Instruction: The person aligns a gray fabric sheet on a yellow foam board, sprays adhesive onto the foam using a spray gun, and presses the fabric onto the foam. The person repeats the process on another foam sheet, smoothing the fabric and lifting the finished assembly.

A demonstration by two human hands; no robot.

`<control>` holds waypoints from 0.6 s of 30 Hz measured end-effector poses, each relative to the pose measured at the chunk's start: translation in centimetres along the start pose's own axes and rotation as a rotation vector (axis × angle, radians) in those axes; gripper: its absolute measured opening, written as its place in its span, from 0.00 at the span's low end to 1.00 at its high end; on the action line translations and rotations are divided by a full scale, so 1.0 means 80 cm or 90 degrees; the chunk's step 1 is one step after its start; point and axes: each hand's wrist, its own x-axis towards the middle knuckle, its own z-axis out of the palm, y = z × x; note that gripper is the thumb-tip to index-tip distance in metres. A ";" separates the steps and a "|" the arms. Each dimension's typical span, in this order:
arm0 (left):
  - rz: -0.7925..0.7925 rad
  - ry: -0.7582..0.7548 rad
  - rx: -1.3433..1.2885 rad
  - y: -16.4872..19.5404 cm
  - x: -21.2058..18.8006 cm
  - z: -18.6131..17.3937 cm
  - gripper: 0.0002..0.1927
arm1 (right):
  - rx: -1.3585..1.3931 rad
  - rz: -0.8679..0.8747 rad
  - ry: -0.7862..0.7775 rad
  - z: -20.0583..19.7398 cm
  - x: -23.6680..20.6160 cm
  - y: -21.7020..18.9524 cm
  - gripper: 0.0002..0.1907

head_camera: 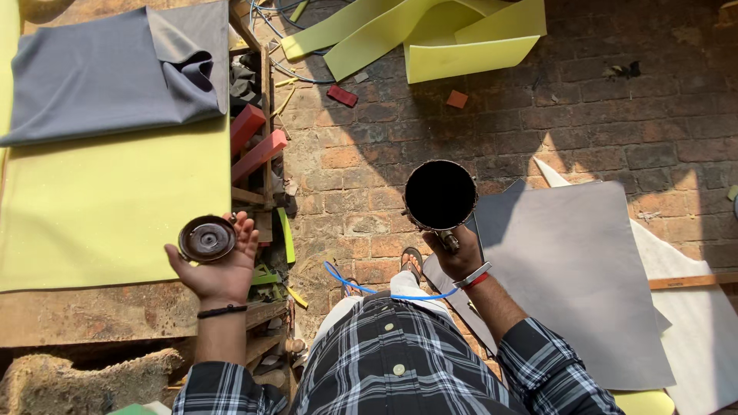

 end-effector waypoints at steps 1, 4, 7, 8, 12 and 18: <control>0.038 0.066 -0.015 0.012 -0.010 -0.039 0.56 | -0.004 -0.016 0.004 0.006 -0.005 -0.004 0.17; 0.092 0.288 -0.116 0.031 -0.037 -0.141 0.60 | -0.023 -0.005 -0.015 0.027 -0.017 -0.019 0.19; 0.096 0.406 -0.206 0.041 -0.043 -0.213 0.61 | -0.014 -0.022 -0.027 0.048 -0.031 -0.035 0.22; 0.100 0.399 -0.217 0.045 -0.045 -0.231 0.58 | -0.017 -0.032 -0.025 0.057 -0.037 -0.041 0.22; 0.092 0.482 -0.344 0.055 -0.038 -0.283 0.56 | 0.025 0.089 -0.033 0.095 -0.075 -0.062 0.18; 0.074 0.541 -0.242 0.070 -0.039 -0.327 0.52 | 0.106 0.129 -0.003 0.146 -0.145 -0.097 0.19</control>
